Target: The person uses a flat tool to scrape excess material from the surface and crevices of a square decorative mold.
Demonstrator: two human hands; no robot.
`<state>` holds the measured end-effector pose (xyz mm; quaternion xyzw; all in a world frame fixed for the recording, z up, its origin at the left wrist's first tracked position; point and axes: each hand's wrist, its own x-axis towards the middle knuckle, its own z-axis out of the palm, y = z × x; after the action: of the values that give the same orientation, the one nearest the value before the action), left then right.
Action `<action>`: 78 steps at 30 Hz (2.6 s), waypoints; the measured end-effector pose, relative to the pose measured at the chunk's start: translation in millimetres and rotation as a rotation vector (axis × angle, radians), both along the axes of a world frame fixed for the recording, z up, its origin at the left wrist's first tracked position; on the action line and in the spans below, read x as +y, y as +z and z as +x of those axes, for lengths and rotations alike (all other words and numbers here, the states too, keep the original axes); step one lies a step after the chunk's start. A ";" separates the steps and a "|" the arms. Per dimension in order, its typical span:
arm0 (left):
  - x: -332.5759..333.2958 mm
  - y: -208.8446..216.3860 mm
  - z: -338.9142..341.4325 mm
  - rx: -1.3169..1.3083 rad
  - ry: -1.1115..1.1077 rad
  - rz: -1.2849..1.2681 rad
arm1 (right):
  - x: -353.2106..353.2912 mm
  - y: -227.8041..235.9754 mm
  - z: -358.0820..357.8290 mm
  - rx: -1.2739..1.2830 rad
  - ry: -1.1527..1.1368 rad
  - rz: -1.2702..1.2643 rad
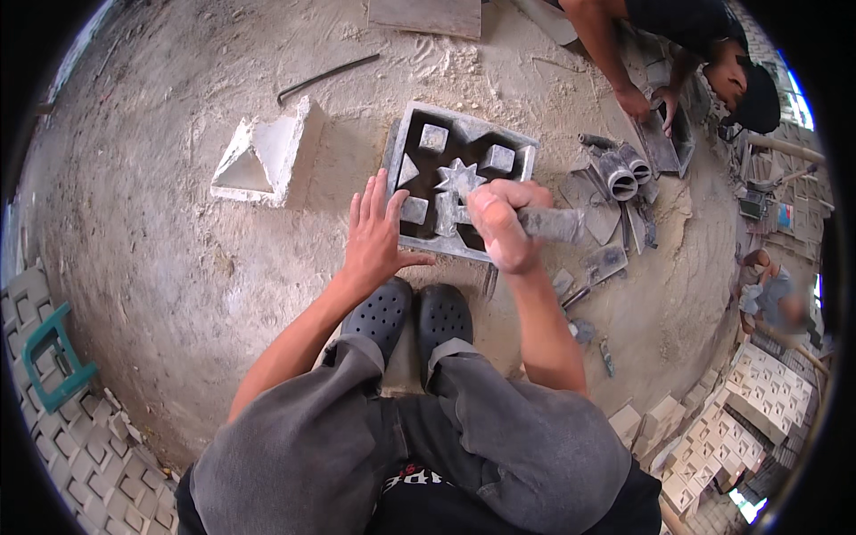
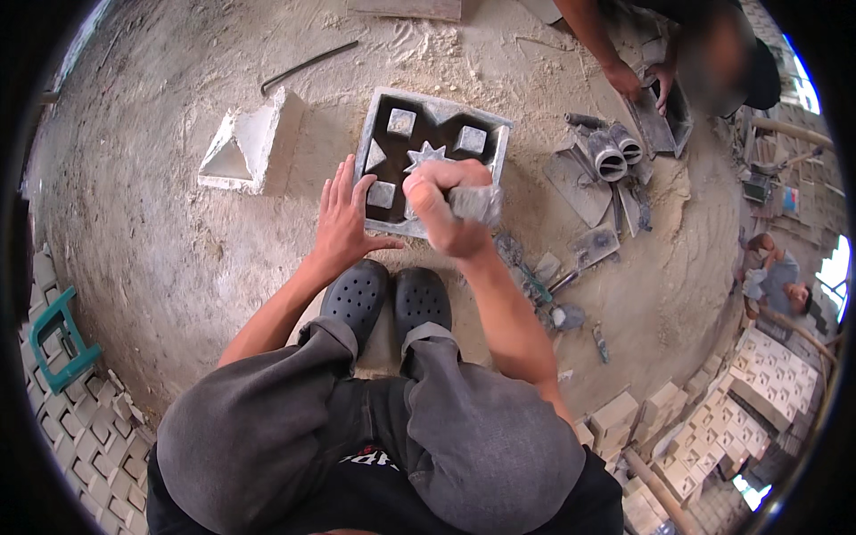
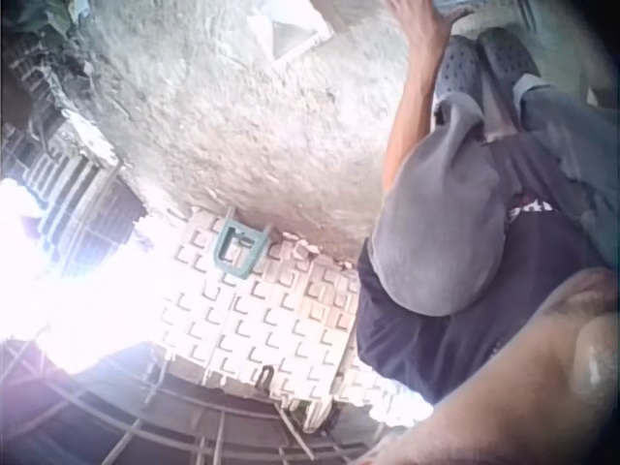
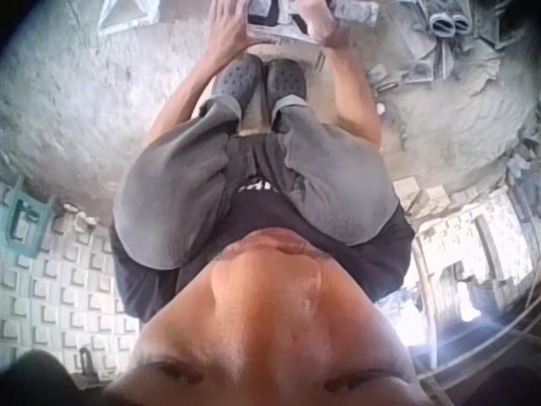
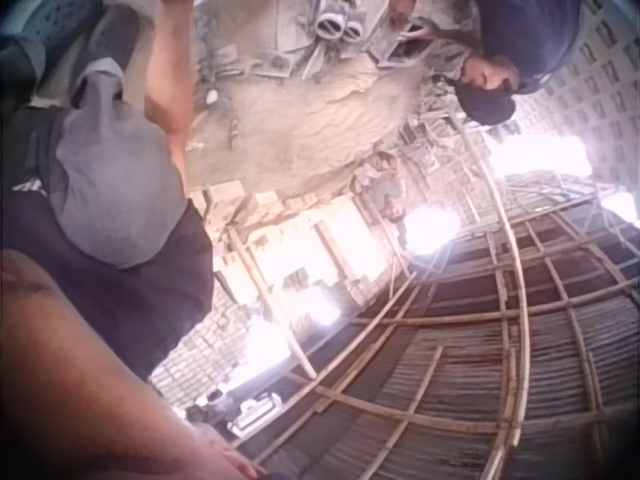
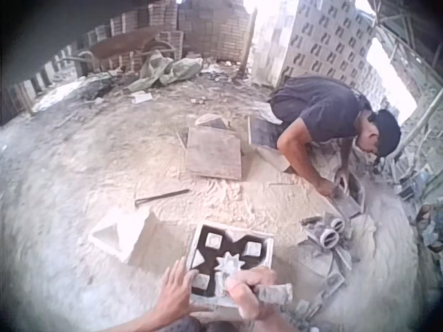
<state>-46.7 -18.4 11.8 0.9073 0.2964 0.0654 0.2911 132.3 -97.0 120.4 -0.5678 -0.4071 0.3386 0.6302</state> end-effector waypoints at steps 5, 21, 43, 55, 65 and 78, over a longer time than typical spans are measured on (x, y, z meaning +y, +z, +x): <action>-3.2 1.0 2.6 -0.016 -0.007 -0.031 | -1.2 -29.9 -7.8 -0.113 0.012 -0.038; -6.3 0.3 6.6 -0.001 0.027 -0.048 | -1.9 -7.6 -28.6 0.334 -0.447 0.145; -19.6 -16.3 5.9 -0.197 0.158 0.132 | 18.4 72.8 19.2 -0.231 0.258 0.308; -18.3 -19.9 6.1 -0.217 0.163 0.160 | 34.0 42.4 12.4 0.191 -0.131 0.201; -21.2 -25.7 9.5 -0.231 0.115 0.174 | 32.6 27.4 -5.1 -0.131 -0.066 0.224; -12.0 -24.3 0.1 -0.232 0.114 0.237 | 55.9 38.4 3.9 -0.213 0.217 -0.016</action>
<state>-46.7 -30.4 -12.5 0.9033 0.3019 0.2208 0.2101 136.2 -41.1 158.8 -0.5584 -0.5280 0.3457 0.5385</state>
